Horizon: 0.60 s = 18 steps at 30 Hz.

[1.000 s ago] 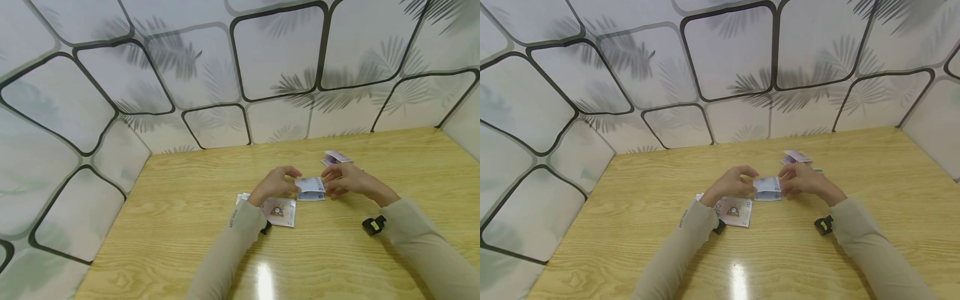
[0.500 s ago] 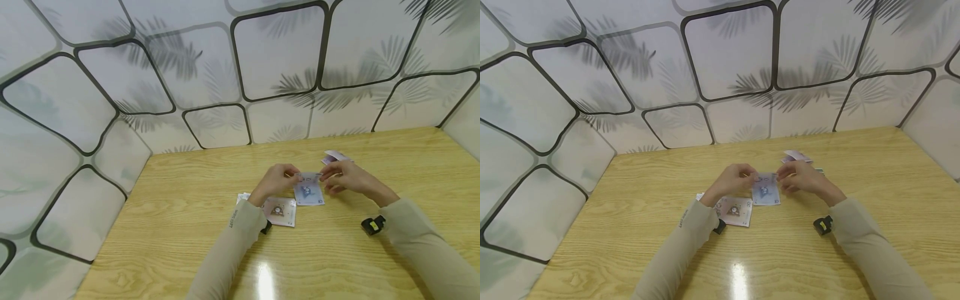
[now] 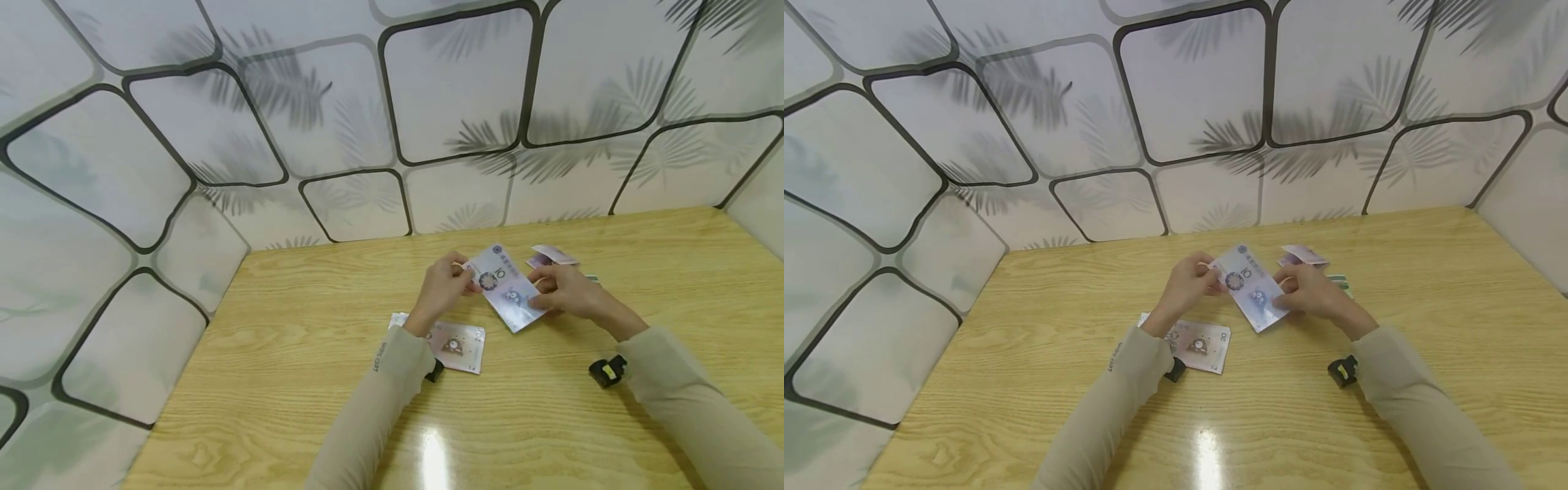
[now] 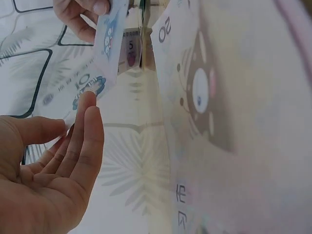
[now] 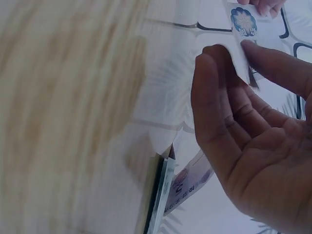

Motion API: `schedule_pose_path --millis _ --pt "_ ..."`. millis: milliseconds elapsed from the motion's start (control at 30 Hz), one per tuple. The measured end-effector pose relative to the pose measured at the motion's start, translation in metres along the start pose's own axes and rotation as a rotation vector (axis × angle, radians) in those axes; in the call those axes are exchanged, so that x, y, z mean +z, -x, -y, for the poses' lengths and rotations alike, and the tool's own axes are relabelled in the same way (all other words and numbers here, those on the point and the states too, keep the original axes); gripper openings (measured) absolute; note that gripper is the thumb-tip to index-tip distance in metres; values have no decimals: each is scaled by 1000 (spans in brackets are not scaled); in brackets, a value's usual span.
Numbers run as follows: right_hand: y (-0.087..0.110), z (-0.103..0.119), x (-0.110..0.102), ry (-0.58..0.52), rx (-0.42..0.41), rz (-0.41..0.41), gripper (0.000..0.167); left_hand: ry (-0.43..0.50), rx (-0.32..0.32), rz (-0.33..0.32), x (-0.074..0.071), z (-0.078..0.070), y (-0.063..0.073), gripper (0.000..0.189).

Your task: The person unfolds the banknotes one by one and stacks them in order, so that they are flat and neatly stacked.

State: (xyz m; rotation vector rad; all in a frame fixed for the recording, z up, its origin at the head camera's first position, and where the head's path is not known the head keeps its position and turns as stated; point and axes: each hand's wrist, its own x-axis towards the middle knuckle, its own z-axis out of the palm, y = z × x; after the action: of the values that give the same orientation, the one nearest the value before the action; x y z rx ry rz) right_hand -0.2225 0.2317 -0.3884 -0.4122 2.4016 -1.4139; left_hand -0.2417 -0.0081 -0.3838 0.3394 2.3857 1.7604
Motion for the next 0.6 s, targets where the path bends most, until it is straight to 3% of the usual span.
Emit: schedule_pose_path --millis 133,300,600 --pt "2 1 0 -67 3 4 41 -2 -24 -36 -2 1 0 18" --pt "4 1 -3 -51 -13 -14 38 -68 -16 -67 -7 4 -2 25" --pt "5 1 -7 -23 -47 -41 38 -45 66 2 -22 8 2 46"
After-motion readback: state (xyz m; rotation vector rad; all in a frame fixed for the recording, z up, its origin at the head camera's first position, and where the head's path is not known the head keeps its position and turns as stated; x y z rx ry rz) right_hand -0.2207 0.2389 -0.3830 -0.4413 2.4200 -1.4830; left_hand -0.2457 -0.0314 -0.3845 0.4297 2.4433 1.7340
